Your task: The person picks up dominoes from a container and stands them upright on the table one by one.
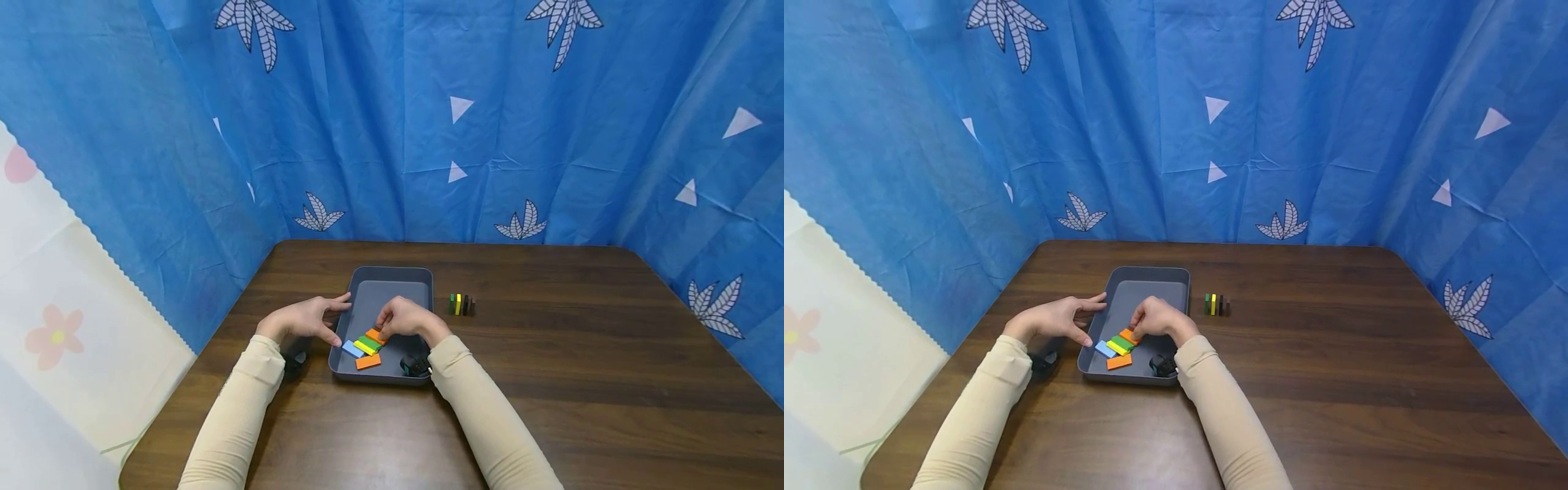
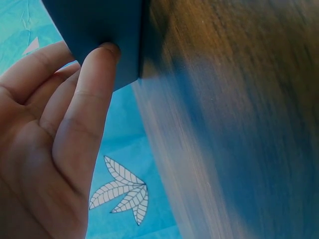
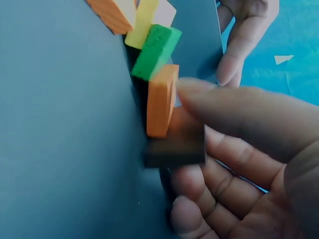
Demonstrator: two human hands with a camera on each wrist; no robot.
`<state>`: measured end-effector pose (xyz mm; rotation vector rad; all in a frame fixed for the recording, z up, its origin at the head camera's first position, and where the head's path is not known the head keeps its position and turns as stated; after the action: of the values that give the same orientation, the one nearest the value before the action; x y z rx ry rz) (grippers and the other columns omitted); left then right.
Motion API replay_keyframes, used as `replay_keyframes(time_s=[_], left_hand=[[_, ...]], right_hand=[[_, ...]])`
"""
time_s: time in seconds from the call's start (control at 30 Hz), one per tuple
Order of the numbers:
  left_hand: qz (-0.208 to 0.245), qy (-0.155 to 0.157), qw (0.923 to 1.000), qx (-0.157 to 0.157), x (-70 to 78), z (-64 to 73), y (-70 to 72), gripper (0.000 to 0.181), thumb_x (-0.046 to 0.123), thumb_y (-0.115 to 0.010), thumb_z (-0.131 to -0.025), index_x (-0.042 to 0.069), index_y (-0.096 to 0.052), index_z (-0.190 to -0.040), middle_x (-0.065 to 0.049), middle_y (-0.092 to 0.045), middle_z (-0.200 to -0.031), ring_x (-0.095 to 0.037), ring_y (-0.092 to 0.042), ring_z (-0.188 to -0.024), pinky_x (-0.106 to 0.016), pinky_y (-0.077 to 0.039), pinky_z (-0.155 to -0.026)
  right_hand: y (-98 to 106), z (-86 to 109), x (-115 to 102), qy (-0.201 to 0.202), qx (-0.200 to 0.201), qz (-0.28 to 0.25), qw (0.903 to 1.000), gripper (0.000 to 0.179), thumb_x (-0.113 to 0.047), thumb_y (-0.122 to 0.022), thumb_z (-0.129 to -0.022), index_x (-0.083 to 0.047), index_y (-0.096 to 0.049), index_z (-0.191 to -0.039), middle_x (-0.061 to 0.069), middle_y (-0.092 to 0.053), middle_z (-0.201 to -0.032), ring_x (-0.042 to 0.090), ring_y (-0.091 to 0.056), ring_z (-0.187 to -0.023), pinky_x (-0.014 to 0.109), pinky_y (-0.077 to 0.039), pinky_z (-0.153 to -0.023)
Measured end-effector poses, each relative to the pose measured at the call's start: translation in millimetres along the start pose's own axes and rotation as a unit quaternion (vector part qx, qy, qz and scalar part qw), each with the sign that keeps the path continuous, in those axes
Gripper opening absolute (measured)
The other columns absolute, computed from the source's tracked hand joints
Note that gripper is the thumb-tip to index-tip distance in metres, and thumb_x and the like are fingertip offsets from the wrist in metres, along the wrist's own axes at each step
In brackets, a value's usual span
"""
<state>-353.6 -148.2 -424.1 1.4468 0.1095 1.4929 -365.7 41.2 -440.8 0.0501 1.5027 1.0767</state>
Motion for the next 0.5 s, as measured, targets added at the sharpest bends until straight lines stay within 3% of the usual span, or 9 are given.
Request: replay_keyframes(time_s=[0.23, 0.5], left_hand=[[-0.003, -0.002, 1.0000, -0.001, -0.3, 0.7, 1.4, 0.092, 0.021, -0.084, -0.081, 0.001, -0.034, -0.155, -0.013, -0.013, -0.169, -0.043, -0.048, -0.138, -0.046, -0.050, -0.106], [0.000, -0.002, 1.0000, -0.003, -0.3, 1.0, 0.8, 0.092, 0.021, -0.084, -0.082, 0.001, -0.033, -0.155, -0.013, -0.013, -0.169, -0.043, -0.047, -0.139, -0.045, -0.050, -0.106]], right_hand=[[3.5, 2.6, -0.3, 0.003, -0.021, -0.023, 0.9995, 0.013, -0.008, -0.074, -0.089, -0.004, -0.076, -0.101, 0.006, -0.075, -0.098, 0.012, -0.065, -0.082, 0.028, -0.058, -0.080], [3.2, 0.5, 0.1, -0.009, -0.009, 0.004, 0.9999, 0.010, -0.011, -0.079, -0.086, -0.005, -0.076, -0.094, 0.003, -0.073, -0.091, 0.012, -0.060, -0.078, 0.024, -0.054, -0.072]])
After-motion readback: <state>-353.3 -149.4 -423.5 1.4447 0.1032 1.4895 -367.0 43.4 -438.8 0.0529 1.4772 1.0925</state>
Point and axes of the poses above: each hand's wrist, its own z-axis away from the middle knuckle, its own y-axis out of the back of the hand, x = y × z, the point moved 6 cm from there along -z, towards the middle knuckle
